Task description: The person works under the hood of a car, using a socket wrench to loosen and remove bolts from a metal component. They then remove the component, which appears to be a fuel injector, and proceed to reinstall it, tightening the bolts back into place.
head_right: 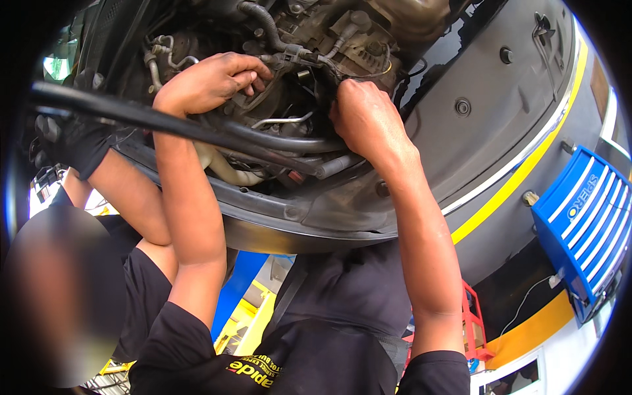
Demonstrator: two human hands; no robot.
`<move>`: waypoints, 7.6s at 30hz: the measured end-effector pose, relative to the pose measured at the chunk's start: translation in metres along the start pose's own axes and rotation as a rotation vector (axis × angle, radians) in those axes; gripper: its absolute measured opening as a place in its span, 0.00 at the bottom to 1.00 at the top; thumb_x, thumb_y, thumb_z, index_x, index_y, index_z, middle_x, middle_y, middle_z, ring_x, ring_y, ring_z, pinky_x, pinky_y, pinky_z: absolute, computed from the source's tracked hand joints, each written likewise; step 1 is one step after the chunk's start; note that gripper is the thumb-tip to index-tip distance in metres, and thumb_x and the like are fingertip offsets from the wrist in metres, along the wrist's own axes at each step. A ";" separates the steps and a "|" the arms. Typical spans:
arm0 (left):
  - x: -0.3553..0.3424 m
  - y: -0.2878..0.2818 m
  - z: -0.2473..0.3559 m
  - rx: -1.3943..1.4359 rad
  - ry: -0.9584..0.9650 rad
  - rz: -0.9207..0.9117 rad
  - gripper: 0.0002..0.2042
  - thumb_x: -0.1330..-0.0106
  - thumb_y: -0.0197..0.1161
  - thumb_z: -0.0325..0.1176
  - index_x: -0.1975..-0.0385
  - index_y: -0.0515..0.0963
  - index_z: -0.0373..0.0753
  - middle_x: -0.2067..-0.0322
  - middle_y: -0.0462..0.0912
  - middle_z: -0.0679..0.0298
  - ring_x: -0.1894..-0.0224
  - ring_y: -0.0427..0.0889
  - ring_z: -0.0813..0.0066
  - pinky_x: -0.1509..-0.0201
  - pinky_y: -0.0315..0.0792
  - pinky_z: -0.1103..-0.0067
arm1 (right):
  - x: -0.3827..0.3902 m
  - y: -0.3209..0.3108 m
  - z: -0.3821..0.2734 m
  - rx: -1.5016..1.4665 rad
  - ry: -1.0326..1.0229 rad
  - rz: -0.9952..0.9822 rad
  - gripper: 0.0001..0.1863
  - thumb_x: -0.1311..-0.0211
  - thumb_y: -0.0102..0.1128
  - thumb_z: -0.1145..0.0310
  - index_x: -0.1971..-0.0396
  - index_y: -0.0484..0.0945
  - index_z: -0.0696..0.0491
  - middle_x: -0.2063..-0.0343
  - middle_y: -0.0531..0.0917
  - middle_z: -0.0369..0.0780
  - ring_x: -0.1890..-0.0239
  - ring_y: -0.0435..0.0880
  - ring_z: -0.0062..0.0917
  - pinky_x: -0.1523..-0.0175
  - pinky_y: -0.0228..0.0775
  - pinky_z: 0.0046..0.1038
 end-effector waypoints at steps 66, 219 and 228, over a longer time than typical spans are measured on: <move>-0.002 -0.002 0.028 -0.009 -0.024 0.078 0.15 0.24 0.56 0.32 0.45 0.82 0.33 0.56 0.89 0.52 0.51 0.87 0.55 0.45 0.78 0.65 | -0.012 0.030 0.002 0.082 0.095 -0.375 0.23 0.40 0.73 0.55 0.56 0.87 0.60 0.63 0.88 0.57 0.54 0.88 0.51 0.49 0.79 0.45; -0.085 0.113 0.030 -0.456 -0.347 0.257 0.09 0.32 0.58 0.27 0.60 0.85 0.34 0.58 0.88 0.49 0.54 0.89 0.48 0.51 0.85 0.61 | -0.008 -0.012 0.016 0.530 -0.153 -0.665 0.14 0.44 0.62 0.70 0.60 0.89 0.57 0.56 0.89 0.51 0.49 0.88 0.45 0.45 0.82 0.43; -0.070 0.108 0.055 -0.523 -0.224 0.494 0.05 0.40 0.63 0.23 0.65 0.83 0.34 0.65 0.87 0.49 0.59 0.90 0.50 0.57 0.86 0.63 | -0.012 -0.009 0.014 0.444 -0.405 -0.564 0.11 0.43 0.64 0.70 0.64 0.90 0.56 0.61 0.90 0.49 0.53 0.90 0.44 0.48 0.83 0.41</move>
Point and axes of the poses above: each hand's wrist, its own x-axis away from the middle knuckle, its own y-axis out of the palm, z = x × y, the point moved 5 cm from there along -x, towards the middle knuckle
